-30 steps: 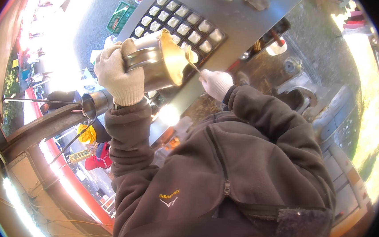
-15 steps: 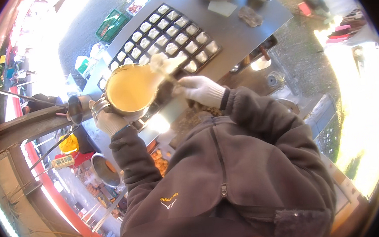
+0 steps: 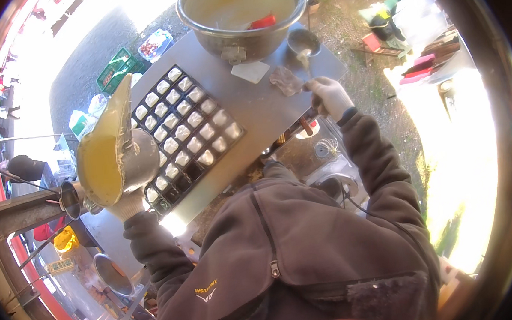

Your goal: The person pours batter from a metal pitcher into a multi-cavity mold using a ladle to guide the flow. They refill the pitcher from a larger pot and repeat the process, then place the filled mold into a warmer.

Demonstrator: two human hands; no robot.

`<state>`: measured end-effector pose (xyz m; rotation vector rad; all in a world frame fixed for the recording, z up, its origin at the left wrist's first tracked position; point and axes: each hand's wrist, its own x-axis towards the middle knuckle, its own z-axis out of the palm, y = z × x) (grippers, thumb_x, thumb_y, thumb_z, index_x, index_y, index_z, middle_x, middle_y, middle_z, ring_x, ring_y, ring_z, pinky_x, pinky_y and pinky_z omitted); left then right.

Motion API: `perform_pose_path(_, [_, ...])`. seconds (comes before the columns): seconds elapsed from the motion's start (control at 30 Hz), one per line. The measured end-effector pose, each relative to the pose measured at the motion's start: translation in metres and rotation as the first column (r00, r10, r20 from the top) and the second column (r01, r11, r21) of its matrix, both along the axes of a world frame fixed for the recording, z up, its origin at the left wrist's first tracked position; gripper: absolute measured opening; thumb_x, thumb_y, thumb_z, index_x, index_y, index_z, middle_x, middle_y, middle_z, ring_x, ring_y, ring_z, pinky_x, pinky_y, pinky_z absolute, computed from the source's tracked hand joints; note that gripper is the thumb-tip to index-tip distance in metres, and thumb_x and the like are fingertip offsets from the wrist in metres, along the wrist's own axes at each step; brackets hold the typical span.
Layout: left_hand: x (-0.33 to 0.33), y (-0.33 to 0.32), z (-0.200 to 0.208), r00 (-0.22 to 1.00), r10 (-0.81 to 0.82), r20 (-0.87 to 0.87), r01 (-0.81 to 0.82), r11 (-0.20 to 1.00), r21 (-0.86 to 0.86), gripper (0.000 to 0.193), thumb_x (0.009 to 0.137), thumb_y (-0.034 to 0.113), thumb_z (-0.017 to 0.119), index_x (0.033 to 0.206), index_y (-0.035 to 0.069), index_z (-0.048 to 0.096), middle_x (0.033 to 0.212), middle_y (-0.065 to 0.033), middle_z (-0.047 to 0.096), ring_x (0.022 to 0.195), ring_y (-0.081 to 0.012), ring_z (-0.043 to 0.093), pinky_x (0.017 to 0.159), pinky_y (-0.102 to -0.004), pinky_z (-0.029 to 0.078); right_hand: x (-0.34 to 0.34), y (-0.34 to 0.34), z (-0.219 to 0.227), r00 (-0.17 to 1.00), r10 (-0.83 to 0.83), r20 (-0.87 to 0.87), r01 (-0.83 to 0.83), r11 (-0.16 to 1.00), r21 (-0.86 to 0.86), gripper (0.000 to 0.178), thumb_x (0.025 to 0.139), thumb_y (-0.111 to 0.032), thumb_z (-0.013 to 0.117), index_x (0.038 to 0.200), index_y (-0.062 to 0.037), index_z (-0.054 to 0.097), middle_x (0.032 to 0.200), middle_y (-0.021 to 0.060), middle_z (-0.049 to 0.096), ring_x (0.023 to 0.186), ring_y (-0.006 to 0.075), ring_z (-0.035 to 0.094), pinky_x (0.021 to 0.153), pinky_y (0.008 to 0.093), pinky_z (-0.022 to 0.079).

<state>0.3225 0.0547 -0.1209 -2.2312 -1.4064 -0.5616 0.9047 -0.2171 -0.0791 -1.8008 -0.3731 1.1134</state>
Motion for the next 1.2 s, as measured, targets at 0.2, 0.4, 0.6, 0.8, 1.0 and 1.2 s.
perform_pose_path(0.2, [0.099,-0.020,-0.072,-0.232,0.583,0.779,0.488,0.762,-0.424,0.058,0.105,0.036,0.072,0.154,0.006,0.062,0.148,-0.0125,0.069,0.140,-0.0292,0.063,0.122,-0.0463,0.045,0.091,0.073,0.057,0.362,0.257,0.896,0.006,0.961,-0.278,0.071,0.103,-0.068,0.068,0.143,-0.0096,0.073,0.116,0.0227,0.082,0.112,0.0446,0.078,0.095,0.0534,0.060])
perform_pose_path(0.4, [0.115,-0.051,-0.085,-0.244,0.533,0.810,0.501,0.784,-0.366,0.054,0.109,0.038,0.069,0.151,0.006,0.062,0.142,-0.0116,0.070,0.133,-0.0266,0.065,0.116,-0.0434,0.048,0.101,0.239,0.088,-0.313,0.725,0.614,-0.406,0.482,-0.776,0.056,0.106,-0.061,0.066,0.122,-0.0097,0.080,0.105,0.0256,0.079,0.104,0.0445,0.077,0.095,0.0532,0.059])
perform_pose_path(0.6, [0.122,-0.103,-0.056,-0.295,0.066,0.953,0.182,0.983,-0.012,0.050,0.112,0.040,0.066,0.148,0.005,0.063,0.137,-0.0107,0.071,0.126,-0.0239,0.066,0.110,-0.0404,0.051,0.163,0.261,0.058,-0.638,0.740,0.214,-0.227,0.085,-0.970,0.045,0.087,-0.038,0.083,0.116,-0.0031,0.083,0.101,0.0300,0.081,0.100,0.0476,0.080,0.089,0.0529,0.063])
perform_pose_path(0.8, [0.090,-0.154,-0.026,-0.265,-0.106,0.958,-0.016,0.994,0.106,0.048,0.116,0.043,0.062,0.145,0.004,0.063,0.131,-0.0098,0.072,0.120,-0.0213,0.068,0.104,-0.0375,0.055,0.193,0.300,0.103,0.030,0.973,0.228,-0.352,0.224,-0.909,0.025,0.081,0.000,0.079,0.103,0.0100,0.075,0.079,0.0211,0.075,0.061,0.0339,0.077,0.053,0.0526,0.060])
perform_pose_path(1.0, [0.055,-0.183,-0.025,-0.600,-0.138,0.788,0.006,0.984,0.177,0.047,0.119,0.044,0.061,0.142,0.003,0.064,0.125,-0.0091,0.073,0.114,-0.0189,0.069,0.099,-0.0346,0.057,0.174,0.280,0.121,-0.737,0.674,0.048,-0.057,0.008,-0.998,0.027,0.087,-0.013,0.084,0.106,0.0051,0.079,0.090,0.0216,0.080,0.080,0.0365,0.080,0.069,0.0526,0.063])
perform_pose_path(1.2, [0.045,-0.184,-0.051,-0.502,-0.151,0.852,0.085,0.971,0.222,0.051,0.117,0.042,0.067,0.147,0.001,0.062,0.130,-0.0095,0.072,0.119,-0.0197,0.068,0.102,-0.0336,0.057,0.119,0.229,0.086,-0.636,0.632,0.444,-0.158,0.456,-0.876,0.041,0.095,-0.044,0.082,0.115,-0.0082,0.086,0.110,0.0240,0.082,0.110,0.0449,0.078,0.097,0.0514,0.062])
